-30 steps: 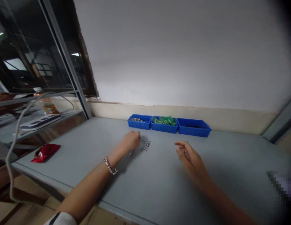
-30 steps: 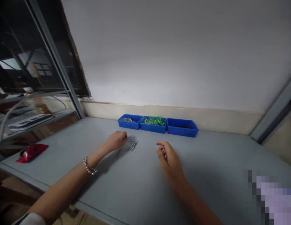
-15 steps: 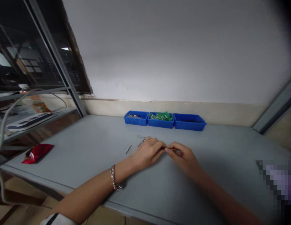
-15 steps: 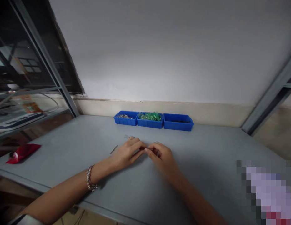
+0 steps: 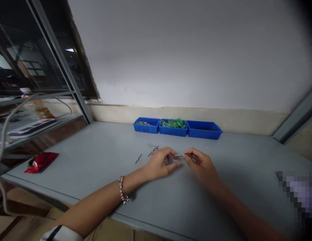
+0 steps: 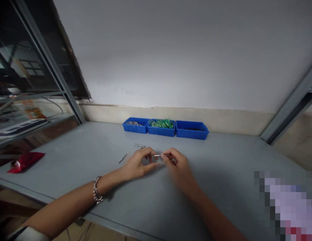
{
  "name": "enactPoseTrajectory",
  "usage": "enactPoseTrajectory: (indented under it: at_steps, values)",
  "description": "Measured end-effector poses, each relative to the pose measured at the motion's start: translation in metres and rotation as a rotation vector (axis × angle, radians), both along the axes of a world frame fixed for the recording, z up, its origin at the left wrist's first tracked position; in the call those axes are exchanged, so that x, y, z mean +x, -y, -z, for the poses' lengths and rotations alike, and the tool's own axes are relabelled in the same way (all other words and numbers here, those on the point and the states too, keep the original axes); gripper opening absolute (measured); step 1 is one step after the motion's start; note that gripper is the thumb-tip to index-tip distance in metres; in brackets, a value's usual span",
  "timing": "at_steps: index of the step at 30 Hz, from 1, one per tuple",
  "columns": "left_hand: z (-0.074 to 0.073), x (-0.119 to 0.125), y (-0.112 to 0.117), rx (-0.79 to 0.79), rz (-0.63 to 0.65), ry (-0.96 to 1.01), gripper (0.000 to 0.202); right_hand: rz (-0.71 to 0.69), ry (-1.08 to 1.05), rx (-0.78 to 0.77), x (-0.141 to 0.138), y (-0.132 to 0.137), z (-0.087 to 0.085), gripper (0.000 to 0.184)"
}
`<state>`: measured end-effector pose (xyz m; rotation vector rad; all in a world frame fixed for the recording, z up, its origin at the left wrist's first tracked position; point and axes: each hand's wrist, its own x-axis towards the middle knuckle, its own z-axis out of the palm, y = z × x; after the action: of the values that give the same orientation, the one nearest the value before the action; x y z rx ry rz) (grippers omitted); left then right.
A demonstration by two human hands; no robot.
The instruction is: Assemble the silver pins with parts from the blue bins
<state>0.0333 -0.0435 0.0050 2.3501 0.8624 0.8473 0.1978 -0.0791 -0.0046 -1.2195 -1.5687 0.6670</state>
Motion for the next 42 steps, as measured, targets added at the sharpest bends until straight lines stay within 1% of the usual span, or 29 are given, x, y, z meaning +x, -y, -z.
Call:
enactPoseTrajectory:
  at_steps: [4,10,12,14,17,21,26,30,34,42]
  values:
    - [0.0002,0.0022,0.0014,-0.122,0.025,0.043,0.018,0.003,-0.012,-0.024,0.0001,0.0,0.0002,0.015]
    - [-0.0003,0.0027,-0.0003,-0.316,0.025,0.106,0.031,0.0,-0.001,-0.049,0.0,0.0006,-0.0001,0.014]
    - [0.0006,0.0029,-0.0013,-0.354,0.021,0.126,0.032,-0.005,0.0,-0.066,-0.0002,0.0009,0.0003,0.014]
    - [0.002,0.003,-0.0022,-0.351,0.019,0.154,0.029,-0.008,0.001,-0.075,-0.0007,0.0012,0.0008,0.015]
    - [0.0033,0.0028,-0.0027,-0.291,0.025,0.195,0.025,-0.004,-0.016,-0.077,-0.0018,0.0015,0.0013,0.016]
    - [0.0017,0.0024,-0.0022,-0.203,0.013,0.182,0.022,0.014,-0.041,-0.091,-0.003,0.002,0.0001,0.018]
    - [0.0004,0.0029,-0.0016,-0.156,-0.012,0.168,0.021,0.021,-0.028,-0.073,-0.0029,0.0027,-0.0018,0.016]
    - [0.0032,0.0035,-0.002,-0.162,-0.032,0.178,0.019,0.012,-0.049,-0.07,-0.0031,0.0031,-0.002,0.014]
    - [0.0071,0.0038,-0.0034,-0.199,-0.045,0.171,0.023,0.015,-0.079,-0.08,-0.0032,0.0035,-0.0018,0.014]
    - [0.0081,0.0038,-0.0047,-0.235,-0.031,0.174,0.026,0.021,-0.011,-0.07,-0.0033,0.0033,-0.0009,0.014]
